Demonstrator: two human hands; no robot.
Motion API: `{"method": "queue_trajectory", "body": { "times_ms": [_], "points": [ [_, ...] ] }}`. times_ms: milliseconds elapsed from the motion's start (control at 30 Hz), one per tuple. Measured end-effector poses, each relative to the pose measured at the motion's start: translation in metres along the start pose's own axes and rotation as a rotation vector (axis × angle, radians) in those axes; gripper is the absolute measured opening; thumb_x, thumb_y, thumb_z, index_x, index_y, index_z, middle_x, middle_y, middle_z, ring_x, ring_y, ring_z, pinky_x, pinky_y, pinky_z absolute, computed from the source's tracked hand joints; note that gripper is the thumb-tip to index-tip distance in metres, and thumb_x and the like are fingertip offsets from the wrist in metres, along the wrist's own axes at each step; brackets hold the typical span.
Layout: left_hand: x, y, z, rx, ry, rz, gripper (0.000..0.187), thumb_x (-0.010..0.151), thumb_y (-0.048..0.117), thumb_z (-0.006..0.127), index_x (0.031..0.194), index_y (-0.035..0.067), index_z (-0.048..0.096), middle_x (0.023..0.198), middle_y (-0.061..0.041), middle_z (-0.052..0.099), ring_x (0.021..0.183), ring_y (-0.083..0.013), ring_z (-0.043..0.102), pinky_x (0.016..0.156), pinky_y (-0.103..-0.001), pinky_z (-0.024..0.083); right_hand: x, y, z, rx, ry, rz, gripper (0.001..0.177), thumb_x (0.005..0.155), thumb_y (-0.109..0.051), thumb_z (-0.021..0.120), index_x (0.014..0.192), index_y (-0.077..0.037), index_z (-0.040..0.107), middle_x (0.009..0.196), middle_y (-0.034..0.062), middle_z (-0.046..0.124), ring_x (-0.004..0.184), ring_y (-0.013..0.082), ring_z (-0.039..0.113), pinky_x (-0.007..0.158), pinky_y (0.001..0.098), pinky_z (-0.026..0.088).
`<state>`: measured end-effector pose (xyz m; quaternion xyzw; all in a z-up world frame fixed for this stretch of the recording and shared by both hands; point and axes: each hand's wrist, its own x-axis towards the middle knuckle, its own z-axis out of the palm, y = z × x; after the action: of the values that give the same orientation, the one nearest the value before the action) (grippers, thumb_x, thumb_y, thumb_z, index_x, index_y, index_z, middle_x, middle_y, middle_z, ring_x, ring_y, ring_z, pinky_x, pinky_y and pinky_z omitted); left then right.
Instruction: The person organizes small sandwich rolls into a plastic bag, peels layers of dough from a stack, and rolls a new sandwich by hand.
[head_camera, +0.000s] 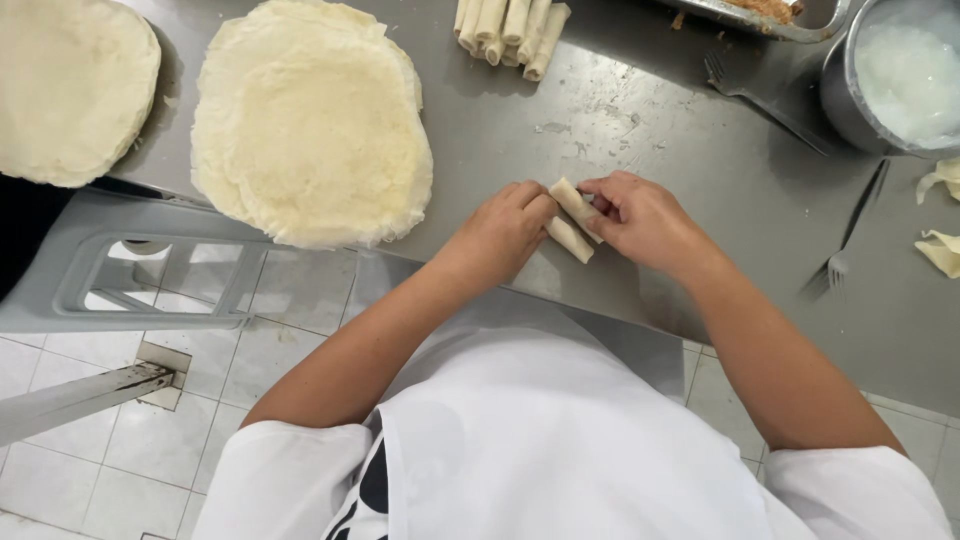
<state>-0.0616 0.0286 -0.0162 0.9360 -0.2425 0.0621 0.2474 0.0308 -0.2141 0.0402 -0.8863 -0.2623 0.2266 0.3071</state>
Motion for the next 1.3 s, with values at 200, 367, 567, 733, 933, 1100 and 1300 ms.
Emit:
{"method": "queue_trajectory", "body": {
  "times_ms": [200,367,567,733,933,1100,1300],
  "points": [
    [0.007,0.014,-0.018,-0.046,-0.029,-0.147,0.033,0.107,0.006,0.078,0.137,0.000,0.065,0.144,-0.018,0.053,0.120,-0.0396,0.079,0.093,-0.042,0.074,-0.004,-0.005,0.008,-0.017,-0.043,-0.002,0.042,0.100,-0.018,0.081,0.139,-0.003,0.079,0.111,0.0150,0.076,0.098,0.0293,0.077,0.084,0.0398,0.061],
    [0.025,0.017,-0.044,-0.229,-0.154,-0.178,0.072,0.108,0.002,0.073,0.171,0.008,0.037,0.155,-0.025,0.053,0.136,-0.0490,0.070,0.110,-0.057,0.067,-0.023,0.000,0.042,-0.333,0.087,-0.123,0.060,0.100,-0.040,0.086,0.143,0.001,0.074,0.119,0.0161,0.069,0.109,0.0380,0.074,0.091,0.0485,0.060],
    [0.028,-0.002,-0.052,-0.585,-0.084,-0.112,0.074,0.100,0.023,0.086,0.165,0.012,0.053,0.118,-0.014,0.073,0.108,-0.0314,0.073,0.095,-0.049,0.062,-0.039,0.012,0.037,0.384,0.141,-0.143,0.065,0.096,-0.019,0.087,0.153,0.000,0.064,0.112,0.0144,0.072,0.098,0.0281,0.074,0.086,0.0392,0.059],
    [0.025,0.028,-0.068,-1.312,-0.120,-0.076,0.072,0.095,0.006,0.088,0.162,0.014,0.063,0.145,-0.003,0.062,0.113,-0.0141,0.069,0.097,-0.030,0.068,-0.045,0.002,0.012,1.237,-0.120,-0.112,0.080,0.090,-0.011,0.083,0.159,0.003,0.046,0.110,0.0221,0.078,0.086,0.0219,0.082,0.074,0.0333,0.068],
    [0.021,0.007,-0.007,-1.243,0.044,-0.542,0.054,0.091,-0.006,0.081,0.144,-0.007,0.070,0.129,-0.024,0.069,0.085,-0.0246,0.083,0.067,-0.033,0.078,-0.026,0.015,0.016,0.407,0.076,-0.178,0.036,0.102,-0.012,0.082,0.136,0.001,0.078,0.116,0.0201,0.077,0.097,0.0256,0.074,0.079,0.0362,0.058],
    [0.013,0.014,-0.016,-0.391,-0.021,-0.255,0.044,0.100,0.007,0.082,0.141,0.007,0.064,0.135,-0.016,0.056,0.118,-0.0436,0.077,0.092,-0.050,0.071,-0.019,0.002,0.021,-0.043,0.082,-0.104,0.027,0.105,-0.015,0.081,0.128,-0.001,0.081,0.113,0.0184,0.080,0.107,0.0375,0.078,0.088,0.0472,0.063],
    [0.005,0.017,-0.009,-0.267,0.014,-0.118,0.024,0.100,0.001,0.079,0.118,0.003,0.063,0.129,-0.018,0.057,0.110,-0.0460,0.078,0.086,-0.051,0.072,-0.018,0.006,0.019,0.015,0.128,-0.065,0.025,0.107,-0.011,0.079,0.130,-0.001,0.082,0.106,0.0166,0.079,0.102,0.0323,0.078,0.084,0.0410,0.061]
  ]
}}
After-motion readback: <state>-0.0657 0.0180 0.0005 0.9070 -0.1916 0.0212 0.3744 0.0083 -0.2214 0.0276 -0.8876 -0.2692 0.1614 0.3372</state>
